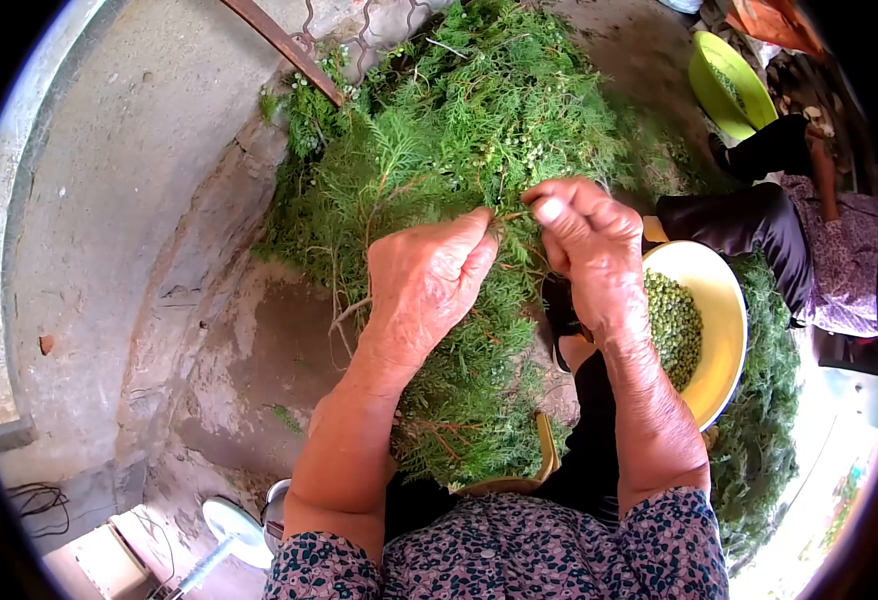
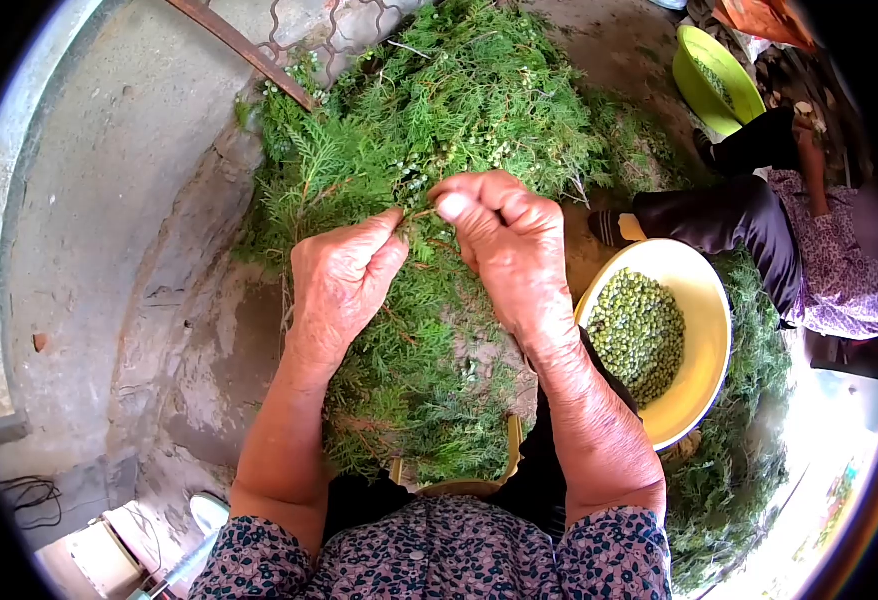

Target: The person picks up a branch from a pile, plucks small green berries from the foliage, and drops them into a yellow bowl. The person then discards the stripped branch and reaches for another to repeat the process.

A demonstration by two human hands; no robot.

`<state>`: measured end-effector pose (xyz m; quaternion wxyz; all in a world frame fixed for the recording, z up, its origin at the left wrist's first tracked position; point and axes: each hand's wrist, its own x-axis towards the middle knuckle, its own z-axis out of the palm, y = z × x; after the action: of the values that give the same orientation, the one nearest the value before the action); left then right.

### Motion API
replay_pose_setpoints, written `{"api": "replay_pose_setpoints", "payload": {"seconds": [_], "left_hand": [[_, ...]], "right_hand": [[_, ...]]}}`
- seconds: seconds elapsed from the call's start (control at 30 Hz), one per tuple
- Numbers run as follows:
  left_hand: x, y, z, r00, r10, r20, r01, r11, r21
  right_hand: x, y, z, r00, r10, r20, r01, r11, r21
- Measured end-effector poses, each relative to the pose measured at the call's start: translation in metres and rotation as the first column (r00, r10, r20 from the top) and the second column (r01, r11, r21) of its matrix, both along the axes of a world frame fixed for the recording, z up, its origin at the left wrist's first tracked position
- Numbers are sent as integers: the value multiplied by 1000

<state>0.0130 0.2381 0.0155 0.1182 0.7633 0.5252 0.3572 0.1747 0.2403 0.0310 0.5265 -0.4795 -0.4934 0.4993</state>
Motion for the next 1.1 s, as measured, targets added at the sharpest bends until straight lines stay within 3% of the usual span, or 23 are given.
{"api": "replay_pose_setpoints", "payload": {"seconds": [0.07,0.13,0.17,0.27,0.3,0.47,0.53,0.57,0.6,0.67,0.73,0.77,0.8,0.87,0.93,1.0,1.03,1.07,1.1], "left_hand": [[0,1,-4,1000,-10,10,10,1000,-2],[-2,4,-7,993,46,108,-48,999,12],[-2,3,-1,982,94,161,-85,994,-66],[-4,5,-4,957,133,256,-120,990,-68],[-5,6,-2,937,168,308,-129,981,-143],[-14,11,-2,850,155,504,-82,983,-163],[-23,14,-4,745,190,639,-38,969,-244],[-24,14,-5,638,246,730,2,947,-321],[-28,14,-7,633,249,733,-5,948,-317],[-38,17,-15,554,343,759,101,877,-470],[-46,18,-25,521,315,793,165,875,-455],[-51,17,-28,477,277,834,276,854,-441],[-53,15,-28,427,243,871,382,825,-417],[-51,9,-26,416,251,874,364,835,-413],[-55,19,-38,427,235,873,410,810,-419],[-46,6,-19,403,277,872,389,810,-438],[-43,2,-14,425,294,856,386,797,-465],[-40,0,-11,447,312,838,377,784,-493],[-29,1,-9,475,400,783,263,785,-561]], "right_hand": [[7,1,11,983,-137,-124,98,957,-274],[27,7,4,966,-164,-200,131,977,-171],[39,8,2,956,-175,-235,135,975,-176],[75,11,-6,911,-252,-325,154,942,-299],[86,10,-8,921,-268,-282,170,929,-327],[158,-34,-29,950,-244,194,301,878,-372],[203,-67,-54,874,-248,418,427,802,-418],[220,-87,-62,861,-246,444,442,795,-416],[235,-107,-70,848,-246,470,458,787,-414],[265,-139,-86,606,-94,790,513,806,-297],[313,-168,-117,575,-55,816,540,775,-328],[325,-176,-124,545,-14,839,571,738,-359],[324,-178,-121,543,-16,839,570,741,-355],[319,-181,-117,530,-194,825,696,655,-293],[289,-167,-99,580,-316,750,639,749,-179],[228,-136,-59,646,-347,680,562,819,-116],[188,-121,-35,766,-383,517,520,842,-147],[143,-106,-4,803,-351,482,489,850,-197],[105,-95,13,856,-387,342,463,868,-178]]}}
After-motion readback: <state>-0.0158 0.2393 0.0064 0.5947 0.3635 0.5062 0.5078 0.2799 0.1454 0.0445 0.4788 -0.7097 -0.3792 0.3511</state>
